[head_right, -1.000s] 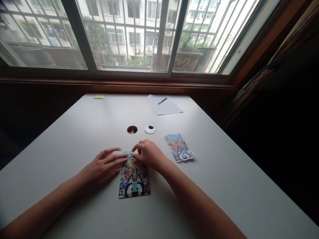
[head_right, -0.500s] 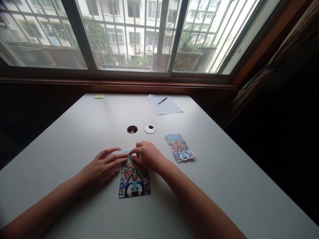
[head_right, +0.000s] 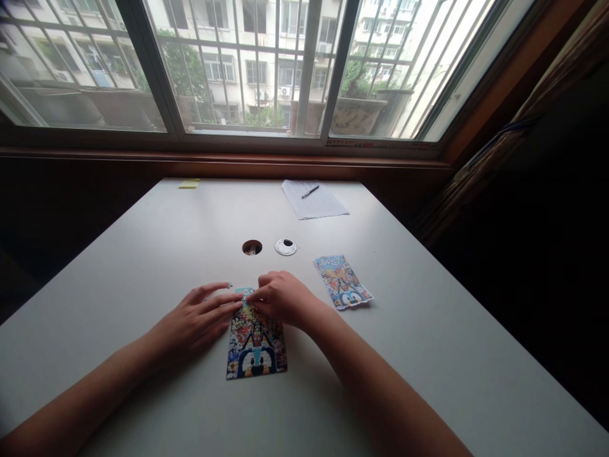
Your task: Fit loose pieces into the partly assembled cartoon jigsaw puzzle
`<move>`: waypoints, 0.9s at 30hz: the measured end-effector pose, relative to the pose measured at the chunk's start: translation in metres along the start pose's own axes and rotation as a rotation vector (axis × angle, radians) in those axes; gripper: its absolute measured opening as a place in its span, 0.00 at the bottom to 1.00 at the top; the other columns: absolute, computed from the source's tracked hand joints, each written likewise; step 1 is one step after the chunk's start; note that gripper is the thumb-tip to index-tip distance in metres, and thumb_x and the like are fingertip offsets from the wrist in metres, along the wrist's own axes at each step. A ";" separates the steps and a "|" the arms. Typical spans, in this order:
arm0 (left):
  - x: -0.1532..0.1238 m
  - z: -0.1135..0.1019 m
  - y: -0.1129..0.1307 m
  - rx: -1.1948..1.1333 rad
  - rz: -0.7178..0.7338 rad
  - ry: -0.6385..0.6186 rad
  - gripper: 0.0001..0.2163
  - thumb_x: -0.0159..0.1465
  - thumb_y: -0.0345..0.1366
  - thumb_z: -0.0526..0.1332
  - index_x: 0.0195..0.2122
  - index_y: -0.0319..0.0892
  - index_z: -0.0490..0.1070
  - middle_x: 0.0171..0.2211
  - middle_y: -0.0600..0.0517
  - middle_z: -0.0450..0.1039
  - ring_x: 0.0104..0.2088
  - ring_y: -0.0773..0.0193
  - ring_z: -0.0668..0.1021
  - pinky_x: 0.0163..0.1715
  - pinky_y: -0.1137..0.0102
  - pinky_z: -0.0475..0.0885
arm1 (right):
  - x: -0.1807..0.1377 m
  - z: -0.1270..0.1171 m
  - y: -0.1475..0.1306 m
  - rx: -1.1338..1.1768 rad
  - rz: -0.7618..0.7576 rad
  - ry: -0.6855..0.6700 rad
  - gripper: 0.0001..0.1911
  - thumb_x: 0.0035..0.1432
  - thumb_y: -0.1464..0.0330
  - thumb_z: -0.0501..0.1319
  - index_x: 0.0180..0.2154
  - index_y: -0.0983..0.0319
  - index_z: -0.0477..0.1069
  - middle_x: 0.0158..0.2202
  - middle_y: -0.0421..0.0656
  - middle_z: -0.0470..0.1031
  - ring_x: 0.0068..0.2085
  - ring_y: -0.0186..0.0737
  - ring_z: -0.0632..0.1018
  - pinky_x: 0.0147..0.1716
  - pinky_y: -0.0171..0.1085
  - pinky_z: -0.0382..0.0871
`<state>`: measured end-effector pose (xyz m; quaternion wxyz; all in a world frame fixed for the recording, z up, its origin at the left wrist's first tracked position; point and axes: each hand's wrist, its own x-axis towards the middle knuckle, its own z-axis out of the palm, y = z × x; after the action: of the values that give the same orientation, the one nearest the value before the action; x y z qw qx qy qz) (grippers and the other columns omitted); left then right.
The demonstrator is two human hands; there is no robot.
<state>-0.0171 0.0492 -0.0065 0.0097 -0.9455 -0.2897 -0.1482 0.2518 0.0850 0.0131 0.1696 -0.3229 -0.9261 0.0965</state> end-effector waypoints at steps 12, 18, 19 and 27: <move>0.001 0.000 0.000 0.012 0.006 0.001 0.20 0.71 0.36 0.55 0.64 0.49 0.62 0.63 0.55 0.66 0.65 0.52 0.61 0.61 0.56 0.63 | 0.001 -0.016 -0.018 -0.186 -0.020 -0.145 0.09 0.64 0.67 0.61 0.41 0.54 0.81 0.28 0.40 0.74 0.32 0.37 0.70 0.35 0.37 0.54; 0.001 0.000 0.000 0.006 0.007 -0.001 0.20 0.71 0.36 0.55 0.64 0.49 0.62 0.63 0.55 0.66 0.66 0.52 0.61 0.61 0.56 0.62 | 0.001 -0.019 -0.020 -0.206 -0.010 -0.169 0.09 0.63 0.67 0.62 0.42 0.53 0.80 0.30 0.41 0.75 0.33 0.37 0.72 0.35 0.37 0.55; 0.001 0.000 0.000 0.003 0.007 0.001 0.20 0.71 0.36 0.55 0.64 0.49 0.62 0.63 0.54 0.66 0.66 0.52 0.61 0.61 0.56 0.63 | 0.000 -0.019 -0.017 -0.196 -0.010 -0.161 0.10 0.62 0.67 0.62 0.43 0.52 0.80 0.30 0.41 0.75 0.33 0.36 0.72 0.35 0.37 0.55; 0.001 -0.001 0.000 -0.020 0.002 0.005 0.19 0.70 0.34 0.56 0.63 0.49 0.64 0.62 0.53 0.67 0.65 0.52 0.62 0.61 0.56 0.63 | -0.007 -0.018 0.008 -0.130 0.021 -0.040 0.18 0.57 0.76 0.59 0.43 0.54 0.81 0.29 0.40 0.76 0.31 0.35 0.71 0.34 0.37 0.59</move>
<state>-0.0167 0.0493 -0.0058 0.0009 -0.9455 -0.2871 -0.1536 0.2683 0.0878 0.0261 0.1287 -0.3407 -0.9303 0.0442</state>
